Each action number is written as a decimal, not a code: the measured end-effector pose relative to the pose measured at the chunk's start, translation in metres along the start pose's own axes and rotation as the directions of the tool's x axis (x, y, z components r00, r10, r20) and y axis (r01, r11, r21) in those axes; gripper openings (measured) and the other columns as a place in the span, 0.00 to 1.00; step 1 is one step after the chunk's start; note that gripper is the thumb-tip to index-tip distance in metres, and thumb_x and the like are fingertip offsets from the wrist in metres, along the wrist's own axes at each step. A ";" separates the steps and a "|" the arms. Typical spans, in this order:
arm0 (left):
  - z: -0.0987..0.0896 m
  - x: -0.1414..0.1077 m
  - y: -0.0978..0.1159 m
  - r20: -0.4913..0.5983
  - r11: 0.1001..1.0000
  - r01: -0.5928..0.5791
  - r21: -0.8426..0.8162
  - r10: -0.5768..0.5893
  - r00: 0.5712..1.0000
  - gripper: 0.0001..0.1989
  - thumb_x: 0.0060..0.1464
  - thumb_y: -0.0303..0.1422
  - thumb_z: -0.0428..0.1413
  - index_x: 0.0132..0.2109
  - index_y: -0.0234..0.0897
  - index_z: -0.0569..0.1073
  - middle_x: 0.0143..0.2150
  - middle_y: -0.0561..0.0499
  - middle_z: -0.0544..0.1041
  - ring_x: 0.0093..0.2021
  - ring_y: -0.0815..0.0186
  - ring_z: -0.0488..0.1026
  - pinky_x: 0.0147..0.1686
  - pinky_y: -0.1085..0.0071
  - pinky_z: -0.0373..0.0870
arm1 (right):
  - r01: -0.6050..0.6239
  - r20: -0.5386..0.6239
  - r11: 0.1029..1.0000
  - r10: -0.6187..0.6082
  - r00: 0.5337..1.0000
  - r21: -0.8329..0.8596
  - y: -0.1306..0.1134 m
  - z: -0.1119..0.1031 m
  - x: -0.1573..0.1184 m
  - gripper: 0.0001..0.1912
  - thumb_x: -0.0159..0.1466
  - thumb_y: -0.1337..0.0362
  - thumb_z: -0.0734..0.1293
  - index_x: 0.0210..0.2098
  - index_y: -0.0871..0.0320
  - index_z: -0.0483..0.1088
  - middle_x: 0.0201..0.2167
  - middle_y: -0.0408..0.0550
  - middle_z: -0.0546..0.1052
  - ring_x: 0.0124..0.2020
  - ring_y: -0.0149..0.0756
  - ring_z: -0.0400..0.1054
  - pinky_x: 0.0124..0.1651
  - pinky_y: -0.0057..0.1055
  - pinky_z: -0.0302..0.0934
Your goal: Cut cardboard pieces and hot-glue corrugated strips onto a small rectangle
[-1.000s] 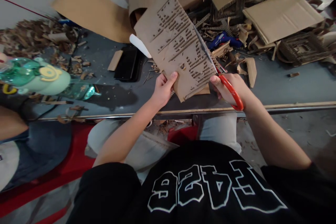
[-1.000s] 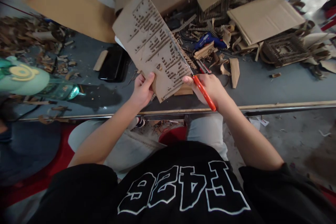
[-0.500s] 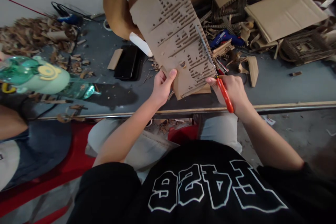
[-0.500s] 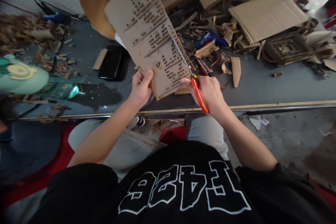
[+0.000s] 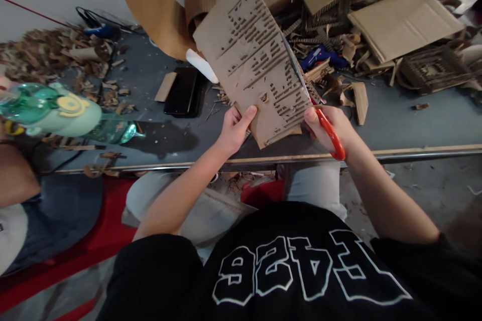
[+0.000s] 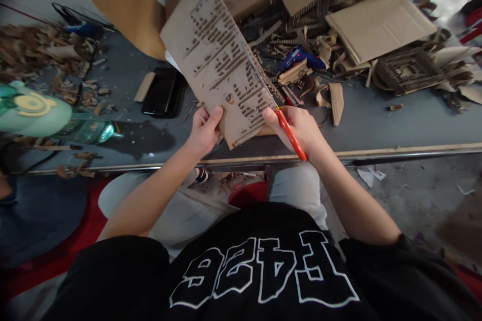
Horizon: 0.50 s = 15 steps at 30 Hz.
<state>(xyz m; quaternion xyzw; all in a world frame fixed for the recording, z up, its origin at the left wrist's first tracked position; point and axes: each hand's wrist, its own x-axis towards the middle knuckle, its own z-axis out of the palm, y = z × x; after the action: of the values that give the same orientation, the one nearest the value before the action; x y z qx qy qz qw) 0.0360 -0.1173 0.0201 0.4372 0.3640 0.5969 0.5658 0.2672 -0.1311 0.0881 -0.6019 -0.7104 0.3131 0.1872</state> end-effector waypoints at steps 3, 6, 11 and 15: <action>0.001 -0.001 0.000 -0.004 1.000 -0.017 0.014 0.017 1.000 0.27 0.45 0.56 0.69 0.43 0.40 0.78 0.44 0.48 0.85 0.57 0.54 0.79 0.57 0.60 0.77 | 0.002 -0.057 0.998 -0.007 0.998 -0.070 -0.002 0.001 0.001 0.44 0.54 0.18 0.44 0.20 0.54 0.55 0.19 0.47 0.63 0.25 0.34 0.58 0.33 0.34 0.51; 0.000 -0.002 -0.003 -0.006 1.000 -0.027 0.001 0.027 1.000 0.27 0.46 0.55 0.69 0.44 0.40 0.78 0.45 0.48 0.85 0.58 0.54 0.78 0.58 0.60 0.77 | -0.010 -0.063 0.999 0.007 0.998 -0.049 -0.003 0.002 0.000 0.44 0.56 0.19 0.45 0.18 0.54 0.55 0.17 0.46 0.60 0.26 0.34 0.62 0.35 0.34 0.55; -0.004 0.001 -0.006 0.013 0.999 -0.044 -0.008 0.045 0.999 0.27 0.48 0.55 0.68 0.45 0.39 0.76 0.46 0.48 0.84 0.56 0.55 0.80 0.58 0.61 0.76 | -0.023 -0.099 1.000 0.024 0.995 0.014 -0.003 0.008 0.000 0.44 0.55 0.19 0.49 0.15 0.55 0.54 0.15 0.45 0.56 0.24 0.33 0.63 0.31 0.33 0.55; -0.005 0.006 -0.003 0.029 0.994 -0.089 0.064 0.088 0.996 0.29 0.48 0.57 0.67 0.45 0.39 0.75 0.45 0.49 0.84 0.56 0.55 0.80 0.57 0.60 0.76 | -0.004 -0.127 0.998 0.011 0.992 0.060 -0.003 0.013 0.007 0.44 0.53 0.18 0.50 0.16 0.54 0.53 0.15 0.45 0.56 0.23 0.31 0.59 0.28 0.32 0.51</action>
<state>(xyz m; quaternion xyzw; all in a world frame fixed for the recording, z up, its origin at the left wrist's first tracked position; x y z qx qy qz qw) 0.0324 -0.1108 0.0159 0.4787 0.3561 0.6036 0.5289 0.2556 -0.1277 0.0796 -0.6176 -0.6851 0.2956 0.2487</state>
